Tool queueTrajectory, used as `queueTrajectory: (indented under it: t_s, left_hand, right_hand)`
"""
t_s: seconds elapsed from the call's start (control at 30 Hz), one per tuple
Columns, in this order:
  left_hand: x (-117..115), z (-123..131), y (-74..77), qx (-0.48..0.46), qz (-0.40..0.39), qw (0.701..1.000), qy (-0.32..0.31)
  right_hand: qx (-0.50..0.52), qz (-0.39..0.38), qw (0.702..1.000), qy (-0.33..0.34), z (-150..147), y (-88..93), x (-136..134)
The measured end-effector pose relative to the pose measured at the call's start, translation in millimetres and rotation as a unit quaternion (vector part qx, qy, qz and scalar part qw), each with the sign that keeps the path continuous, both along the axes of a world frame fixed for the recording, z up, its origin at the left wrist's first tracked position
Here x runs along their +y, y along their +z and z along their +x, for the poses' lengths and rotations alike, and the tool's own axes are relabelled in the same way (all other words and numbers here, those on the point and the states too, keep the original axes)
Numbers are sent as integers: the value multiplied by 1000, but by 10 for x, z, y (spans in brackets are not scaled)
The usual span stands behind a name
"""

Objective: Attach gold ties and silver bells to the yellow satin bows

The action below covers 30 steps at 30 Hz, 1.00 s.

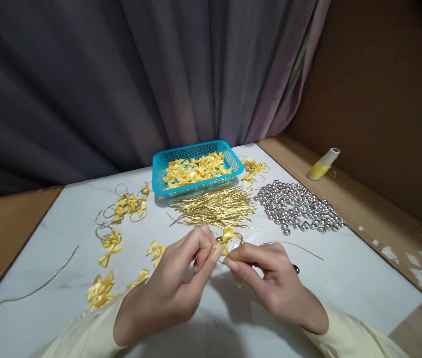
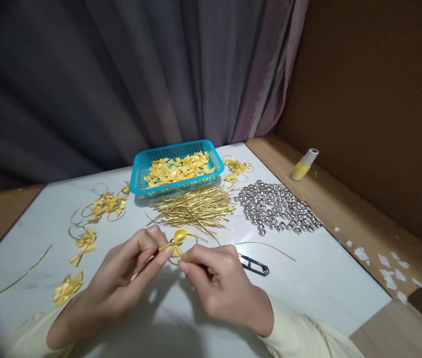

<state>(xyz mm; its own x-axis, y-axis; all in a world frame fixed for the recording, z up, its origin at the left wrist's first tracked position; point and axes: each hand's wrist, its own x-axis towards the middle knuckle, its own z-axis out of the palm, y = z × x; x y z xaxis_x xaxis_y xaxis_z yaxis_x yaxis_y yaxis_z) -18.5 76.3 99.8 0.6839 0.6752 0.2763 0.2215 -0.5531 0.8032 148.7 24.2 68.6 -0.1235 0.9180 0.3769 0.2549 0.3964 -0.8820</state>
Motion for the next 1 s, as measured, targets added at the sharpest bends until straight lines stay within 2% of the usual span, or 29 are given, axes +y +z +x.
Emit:
queueTrajectory:
  t_s: [0.37, 0.53, 0.77, 1.0]
  left_hand:
    - [22, 9, 98, -17, -93, 996, -8]
    - [42, -5, 101, -18, -124, 992, -10]
    - [33, 0, 86, 13, -61, 998, -5]
    - [49, -28, 198, 55, -25, 998, -34]
  right_hand:
    - [-47, 86, 995, -15, -5, -27, 8]
    - [-41, 82, 996, -21, -32, -8, -21]
    - [-23, 21, 999, -17, -52, -39, -27]
    - [-34, 41, 998, -15, -49, -7, -23]
